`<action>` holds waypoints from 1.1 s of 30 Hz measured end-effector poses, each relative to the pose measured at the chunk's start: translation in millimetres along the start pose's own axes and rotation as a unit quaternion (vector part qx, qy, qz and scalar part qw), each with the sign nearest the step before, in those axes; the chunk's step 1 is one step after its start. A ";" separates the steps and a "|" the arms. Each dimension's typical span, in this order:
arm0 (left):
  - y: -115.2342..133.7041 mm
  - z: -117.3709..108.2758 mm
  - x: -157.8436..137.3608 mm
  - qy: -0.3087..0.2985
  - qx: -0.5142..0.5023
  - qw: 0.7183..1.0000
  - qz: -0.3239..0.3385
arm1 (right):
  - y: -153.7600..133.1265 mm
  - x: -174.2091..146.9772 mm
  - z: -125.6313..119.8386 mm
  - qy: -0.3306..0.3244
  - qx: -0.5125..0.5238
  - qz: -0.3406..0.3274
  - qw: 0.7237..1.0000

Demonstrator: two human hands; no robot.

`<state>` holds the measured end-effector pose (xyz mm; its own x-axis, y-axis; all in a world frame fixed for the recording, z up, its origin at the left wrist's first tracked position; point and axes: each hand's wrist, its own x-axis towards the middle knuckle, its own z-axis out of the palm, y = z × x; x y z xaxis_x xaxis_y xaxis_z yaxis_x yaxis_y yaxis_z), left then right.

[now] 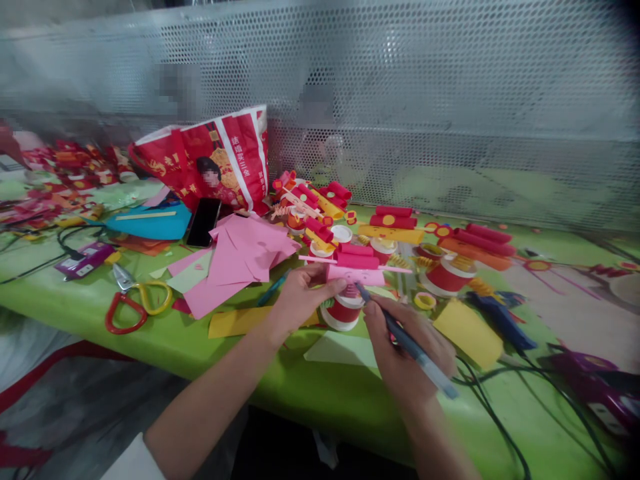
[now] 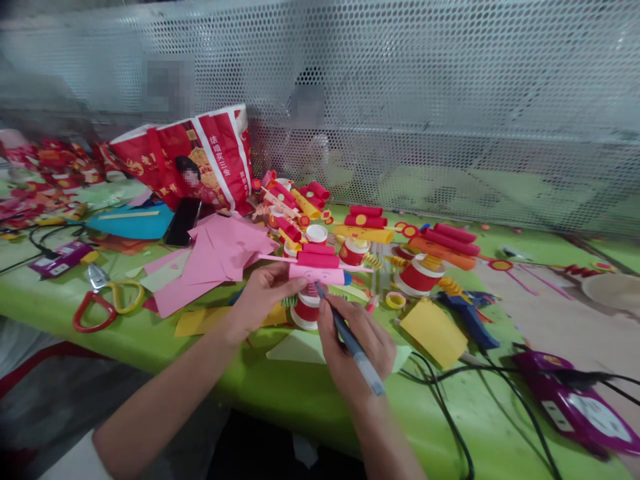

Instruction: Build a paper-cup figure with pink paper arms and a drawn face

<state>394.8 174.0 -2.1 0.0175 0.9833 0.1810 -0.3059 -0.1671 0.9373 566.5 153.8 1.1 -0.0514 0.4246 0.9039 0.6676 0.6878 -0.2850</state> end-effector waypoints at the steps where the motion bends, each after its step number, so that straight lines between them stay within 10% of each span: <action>1: 0.2 0.1 -0.1 -0.001 0.000 1.000 0.000 | -0.3 0.1 0.1 -0.001 -0.001 0.001 1.000; 33: 1.0 1.1 -0.9 -0.004 -0.008 1.000 0.001 | 1.8 0.1 0.5 0.005 -0.009 -0.005 1.000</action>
<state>395.5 172.8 -1.1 0.0247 0.9823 0.1859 -0.3218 -0.1683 0.9317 567.4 155.3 0.5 -0.0504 0.4123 0.9097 0.6803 0.6810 -0.2709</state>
